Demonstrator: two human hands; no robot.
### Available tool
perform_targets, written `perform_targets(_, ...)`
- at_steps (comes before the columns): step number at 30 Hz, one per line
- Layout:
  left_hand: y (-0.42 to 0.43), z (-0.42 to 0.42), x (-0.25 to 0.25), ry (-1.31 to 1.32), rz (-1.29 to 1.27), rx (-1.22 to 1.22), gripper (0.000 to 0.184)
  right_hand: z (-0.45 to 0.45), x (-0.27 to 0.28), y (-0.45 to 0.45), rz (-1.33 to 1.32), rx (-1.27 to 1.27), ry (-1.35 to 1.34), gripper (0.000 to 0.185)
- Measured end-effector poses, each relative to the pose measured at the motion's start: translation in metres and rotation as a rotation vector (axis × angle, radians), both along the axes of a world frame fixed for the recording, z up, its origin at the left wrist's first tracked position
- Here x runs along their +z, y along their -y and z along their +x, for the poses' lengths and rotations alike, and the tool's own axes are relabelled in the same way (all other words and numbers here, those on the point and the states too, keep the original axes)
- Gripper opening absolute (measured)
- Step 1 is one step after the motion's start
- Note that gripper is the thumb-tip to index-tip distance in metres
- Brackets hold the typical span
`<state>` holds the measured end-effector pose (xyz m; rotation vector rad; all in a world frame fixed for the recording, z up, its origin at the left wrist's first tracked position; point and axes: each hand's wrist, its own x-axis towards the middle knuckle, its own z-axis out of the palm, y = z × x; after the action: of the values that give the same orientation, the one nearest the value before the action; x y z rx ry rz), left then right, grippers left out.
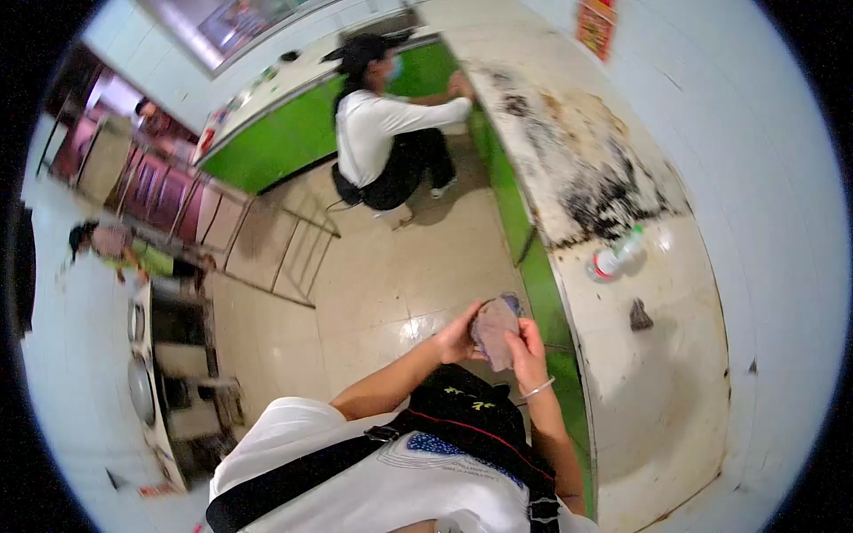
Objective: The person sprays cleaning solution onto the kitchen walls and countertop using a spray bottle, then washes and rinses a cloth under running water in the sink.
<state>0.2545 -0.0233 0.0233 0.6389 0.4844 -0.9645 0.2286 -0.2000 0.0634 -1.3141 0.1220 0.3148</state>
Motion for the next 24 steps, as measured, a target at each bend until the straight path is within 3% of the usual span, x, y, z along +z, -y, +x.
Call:
perform_targets(4,-0.115,-0.022,0.006,0.156,0.062,0.320,0.050,0.037,-0.011,-0.107,0.007,0.285,-0.017,0.019)
perform_targets(6,-0.170,-0.033,-0.003,0.167,0.220,0.539,0.042,0.053,-0.015,-0.159,-0.098,0.426,-0.076,0.019)
perform_targets(8,-0.222,-0.048,-0.009,0.081,0.187,0.739,0.042,0.069,-0.036,-0.216,-0.218,0.596,-0.090,0.020)
perform_targets(12,-0.336,-0.075,-0.021,-0.130,0.125,1.120,0.044,0.078,-0.055,-0.336,-0.164,0.595,-0.344,0.021)
perform_targets(14,-0.391,-0.084,-0.025,-0.121,0.128,1.199,0.045,0.089,-0.057,-0.393,-0.026,0.680,-0.428,0.022)
perform_targets(17,-0.453,-0.082,-0.010,-0.069,0.168,1.287,0.045,0.103,-0.049,-0.465,-0.090,0.752,-0.355,0.021)
perform_targets(24,-0.602,0.026,-0.008,0.056,0.176,1.343,0.043,0.192,-0.039,-0.594,-0.074,0.848,-0.432,0.016)
